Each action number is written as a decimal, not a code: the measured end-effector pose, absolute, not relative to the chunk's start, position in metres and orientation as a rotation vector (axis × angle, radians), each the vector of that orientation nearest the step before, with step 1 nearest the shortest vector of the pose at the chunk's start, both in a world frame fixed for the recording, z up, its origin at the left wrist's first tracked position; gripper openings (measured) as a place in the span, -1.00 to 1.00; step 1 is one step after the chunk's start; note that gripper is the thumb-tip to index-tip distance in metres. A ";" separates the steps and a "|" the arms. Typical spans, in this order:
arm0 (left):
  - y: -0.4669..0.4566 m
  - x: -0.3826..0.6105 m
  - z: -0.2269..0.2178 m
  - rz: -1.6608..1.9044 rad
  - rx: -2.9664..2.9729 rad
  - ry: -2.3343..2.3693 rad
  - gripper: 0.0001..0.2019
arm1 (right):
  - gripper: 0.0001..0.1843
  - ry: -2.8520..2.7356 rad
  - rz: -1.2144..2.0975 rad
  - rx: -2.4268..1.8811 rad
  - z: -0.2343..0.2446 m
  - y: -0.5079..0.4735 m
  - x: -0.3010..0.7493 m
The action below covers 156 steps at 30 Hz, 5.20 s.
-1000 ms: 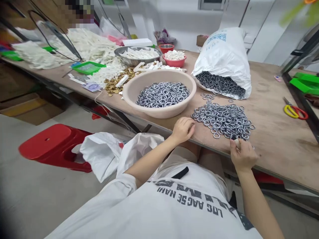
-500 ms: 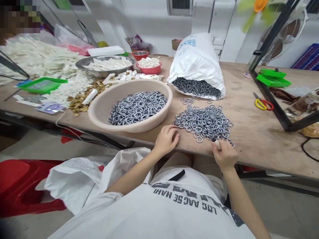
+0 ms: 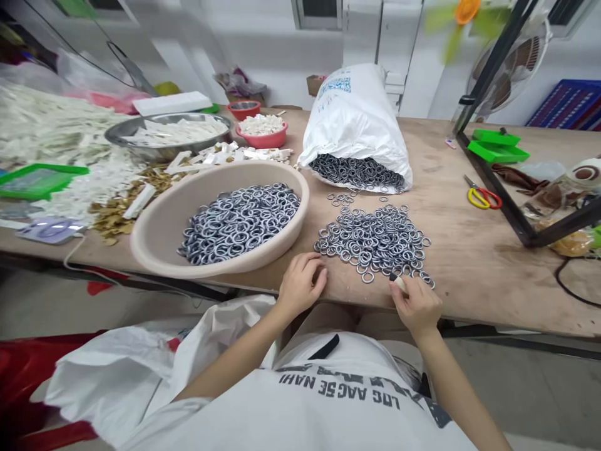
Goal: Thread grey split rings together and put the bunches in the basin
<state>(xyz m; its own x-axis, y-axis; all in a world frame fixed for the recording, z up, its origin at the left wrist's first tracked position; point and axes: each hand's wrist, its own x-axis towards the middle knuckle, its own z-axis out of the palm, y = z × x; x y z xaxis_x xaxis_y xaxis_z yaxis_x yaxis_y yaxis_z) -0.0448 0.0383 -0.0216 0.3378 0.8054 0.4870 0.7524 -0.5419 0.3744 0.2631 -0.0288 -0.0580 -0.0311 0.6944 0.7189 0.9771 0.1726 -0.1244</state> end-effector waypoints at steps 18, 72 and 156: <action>0.051 -0.045 -0.019 0.869 2.434 1.507 -0.66 | -0.78 -1.865 -0.440 -1.554 -0.058 -0.032 0.265; 0.021 0.008 0.015 0.849 1.128 0.764 -0.58 | -0.63 -1.335 1.428 -1.010 0.031 0.008 0.168; -0.006 -0.022 -0.007 1.045 0.830 0.926 -0.64 | -0.74 -2.249 0.093 -1.892 0.018 0.069 0.142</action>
<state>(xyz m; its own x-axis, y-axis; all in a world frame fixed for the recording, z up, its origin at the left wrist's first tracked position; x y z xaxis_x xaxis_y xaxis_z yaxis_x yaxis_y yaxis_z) -0.0224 -0.0060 -0.0068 0.2217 0.9493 -0.2228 -0.3361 0.2888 0.8965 0.1415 0.0689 0.0176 -0.1603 0.9806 0.1126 0.9680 0.1785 -0.1762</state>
